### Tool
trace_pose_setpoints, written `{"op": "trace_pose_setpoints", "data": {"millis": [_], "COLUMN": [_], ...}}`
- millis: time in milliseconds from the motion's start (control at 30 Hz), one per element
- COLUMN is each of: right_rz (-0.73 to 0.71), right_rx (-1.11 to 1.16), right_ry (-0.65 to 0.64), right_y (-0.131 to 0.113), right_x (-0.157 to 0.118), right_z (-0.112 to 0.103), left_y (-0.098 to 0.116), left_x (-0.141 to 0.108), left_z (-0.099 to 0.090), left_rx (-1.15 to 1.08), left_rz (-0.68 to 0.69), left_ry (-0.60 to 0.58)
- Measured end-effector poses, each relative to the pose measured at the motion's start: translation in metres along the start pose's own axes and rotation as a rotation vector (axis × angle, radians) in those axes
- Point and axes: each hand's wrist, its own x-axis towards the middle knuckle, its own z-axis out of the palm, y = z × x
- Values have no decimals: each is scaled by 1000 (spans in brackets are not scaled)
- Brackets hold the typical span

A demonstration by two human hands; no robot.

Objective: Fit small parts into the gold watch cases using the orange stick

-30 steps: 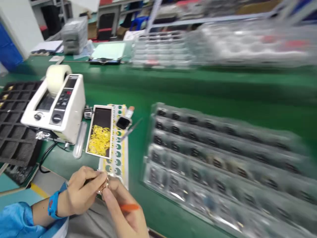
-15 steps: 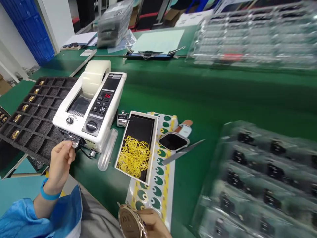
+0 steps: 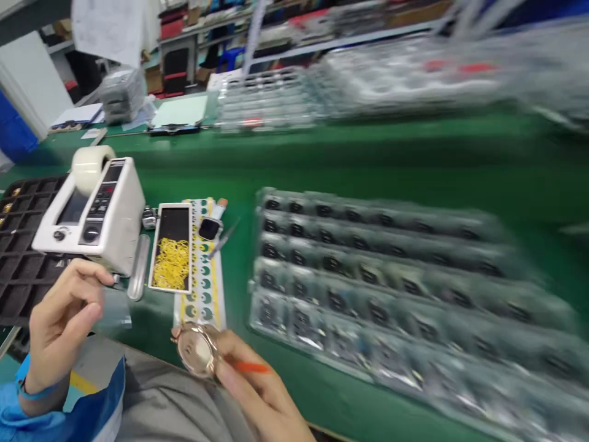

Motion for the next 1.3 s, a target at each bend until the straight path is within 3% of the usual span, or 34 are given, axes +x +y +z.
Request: {"op": "trace_pose_setpoints", "data": {"millis": [200,400,633,1100,1300], "right_rz": [-11,-102,-176,-115,-117], "right_rx": [97,118,155,171,123], "right_ry": [115,73,-1,10,38], "right_y": [-13,-18,-21,-23,-18], "right_x": [-7,-24,-29,-22,-23], "right_z": [-11,-17,-21,-25,-26], "left_y": [3,16,24,17,18], "left_x": [0,7,12,13,7], "left_z": [55,85,96,103,110], "left_rx": [-361,-373,-338,-328,-114], "left_rz": [-220,-252,-286,-275,-177], "left_ry": [-418,-580,-632,-567,-501]}}
